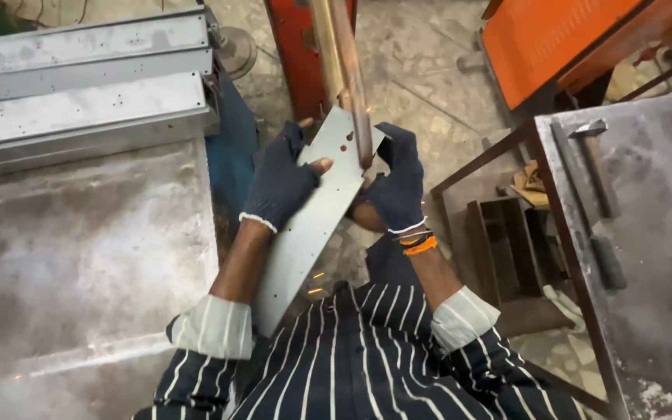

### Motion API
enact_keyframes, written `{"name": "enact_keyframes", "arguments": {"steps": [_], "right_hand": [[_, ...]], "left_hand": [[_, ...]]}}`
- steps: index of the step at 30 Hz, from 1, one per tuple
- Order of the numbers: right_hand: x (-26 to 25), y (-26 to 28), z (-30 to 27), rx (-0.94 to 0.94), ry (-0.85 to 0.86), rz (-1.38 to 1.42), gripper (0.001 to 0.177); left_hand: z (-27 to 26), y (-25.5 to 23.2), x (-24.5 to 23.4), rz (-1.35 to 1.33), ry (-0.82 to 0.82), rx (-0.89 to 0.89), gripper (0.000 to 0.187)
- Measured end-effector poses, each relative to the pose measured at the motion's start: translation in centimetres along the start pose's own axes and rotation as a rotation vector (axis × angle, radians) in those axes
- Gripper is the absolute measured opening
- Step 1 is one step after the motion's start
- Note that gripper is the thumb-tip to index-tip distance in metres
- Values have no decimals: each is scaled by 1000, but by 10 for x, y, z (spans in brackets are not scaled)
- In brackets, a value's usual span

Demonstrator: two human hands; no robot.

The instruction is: Assembling and finishing metal frames using a spot welder, hammer, and file.

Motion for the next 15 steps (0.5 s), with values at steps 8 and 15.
{"name": "enact_keyframes", "arguments": {"steps": [8,15], "right_hand": [[14,36,-42,-111,87,-190,77],[13,45,-51,-59,132,-203,77]], "left_hand": [[11,19,-23,266,98,-155,61],[24,-1,-29,255,120,-171,60]]}}
Point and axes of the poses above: each hand's wrist, its own z-axis towards the middle knuckle, its own x-axis out of the palm, y = z × x, the point moved 7 cm from there along z, towards the middle knuckle, and after that the axes turned 4 degrees about x, right-handed, at the moved point
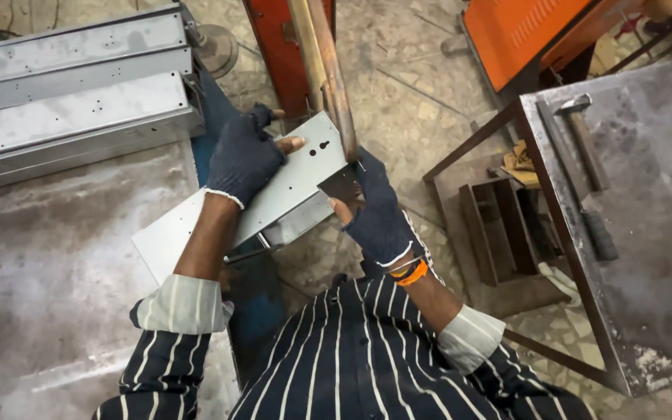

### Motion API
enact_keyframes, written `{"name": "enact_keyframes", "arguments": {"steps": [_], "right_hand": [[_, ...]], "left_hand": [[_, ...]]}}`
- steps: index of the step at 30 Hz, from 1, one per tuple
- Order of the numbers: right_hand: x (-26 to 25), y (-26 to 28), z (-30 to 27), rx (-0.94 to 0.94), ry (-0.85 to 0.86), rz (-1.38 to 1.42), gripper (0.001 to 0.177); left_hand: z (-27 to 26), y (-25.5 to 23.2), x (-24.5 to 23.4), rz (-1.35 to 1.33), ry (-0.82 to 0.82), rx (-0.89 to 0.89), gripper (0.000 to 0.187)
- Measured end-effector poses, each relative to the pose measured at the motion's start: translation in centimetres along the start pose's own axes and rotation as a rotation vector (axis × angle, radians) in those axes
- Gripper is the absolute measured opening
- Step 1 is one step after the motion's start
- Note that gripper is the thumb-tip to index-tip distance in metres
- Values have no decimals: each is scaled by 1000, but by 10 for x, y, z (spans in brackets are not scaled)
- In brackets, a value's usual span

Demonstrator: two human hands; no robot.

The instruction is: Assembling and finishing metal frames using a spot welder, hammer, and file.

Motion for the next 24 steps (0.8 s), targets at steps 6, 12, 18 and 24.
{"name": "enact_keyframes", "arguments": {"steps": [6,12,18,24], "right_hand": [[-6,14,5,156,83,-29,75],[1,-9,-3,27,-28,-31,69],[-12,-4,6,195,65,23,69],[-28,20,-11,-14,-53,33,52]], "left_hand": [[4,3,2,51,30,35,57],[3,14,7,42,-27,115,57],[-1,16,10,-118,-36,38,46],[-38,2,5,-176,-118,20,33]]}}
Point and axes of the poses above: each hand's wrist, its own z-axis towards the middle knuckle, its own x-axis out of the palm, y = z × x, the point moved 7 cm from there along z, towards the middle knuckle, and after that the axes turned 4 degrees about x, right-handed, at the moved point
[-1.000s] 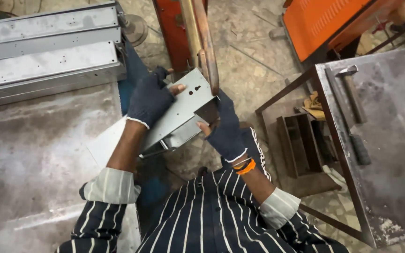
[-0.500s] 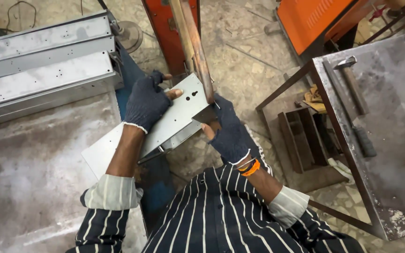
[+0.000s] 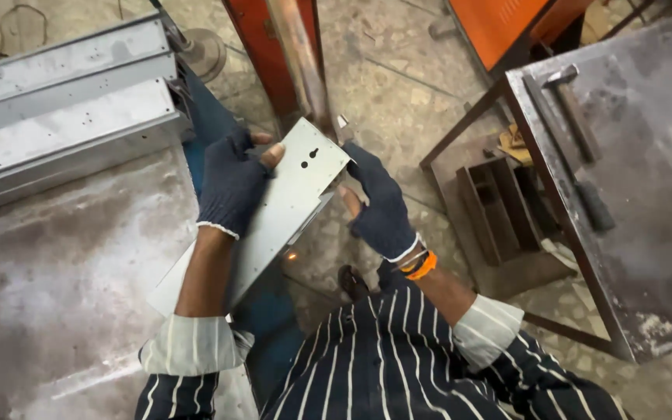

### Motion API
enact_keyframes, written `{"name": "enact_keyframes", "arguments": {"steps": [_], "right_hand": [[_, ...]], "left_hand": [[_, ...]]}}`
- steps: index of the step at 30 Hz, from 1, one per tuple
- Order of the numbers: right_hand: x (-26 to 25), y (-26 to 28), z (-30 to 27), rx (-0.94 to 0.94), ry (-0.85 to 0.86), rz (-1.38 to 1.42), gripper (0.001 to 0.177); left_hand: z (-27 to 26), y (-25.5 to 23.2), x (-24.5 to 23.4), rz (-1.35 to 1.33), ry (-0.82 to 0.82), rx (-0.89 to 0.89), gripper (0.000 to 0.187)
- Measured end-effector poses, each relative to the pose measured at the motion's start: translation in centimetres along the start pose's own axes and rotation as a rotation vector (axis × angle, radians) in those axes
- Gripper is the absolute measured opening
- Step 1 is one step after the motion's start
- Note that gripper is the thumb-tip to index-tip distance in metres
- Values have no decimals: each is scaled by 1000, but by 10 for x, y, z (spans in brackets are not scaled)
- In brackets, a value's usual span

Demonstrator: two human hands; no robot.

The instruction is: Assembling and finishing metal frames using a spot welder, hammer, and file.

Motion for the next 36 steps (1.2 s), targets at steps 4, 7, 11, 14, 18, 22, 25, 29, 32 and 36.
{"name": "enact_keyframes", "arguments": {"steps": [4,7,11,14,18,22,25,29,32,36], "right_hand": [[-9,-3,-6,13,-72,-85,35],[-14,-15,-22,-127,-157,-241,26],[-31,-73,-39,156,-177,-289,20],[-68,-104,-45,360,-333,-154,12],[-106,-57,-29,167,-450,-123,10],[-82,-51,-17,185,-159,-156,17],[-70,-64,-18,190,14,-247,20],[-131,-95,-4,141,-75,-201,21],[-219,-157,12,301,-219,-293,22],[-342,-329,16,534,-268,-711,35]], "left_hand": [[-20,10,7,-81,-32,17,31],[-39,9,17,-88,-43,-2,35],[-58,33,38,-115,-42,-90,42],[-63,38,65,-198,26,-104,41],[-70,12,110,-235,140,112,43],[-75,12,164,-113,397,-192,60],[-77,17,182,-21,409,-166,31],[-67,7,179,33,198,-86,28],[-64,-6,179,31,103,-125,33],[-67,-5,191,-54,5,-196,35]]}}
Point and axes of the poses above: each hand's wrist, its own z-axis towards the middle knuckle, its own x-axis out of the palm, y = z × x, the point moved 7 cm from there along z, towards the middle knuckle, and after that the axes turned 4 degrees about x, right-handed, at the moved point
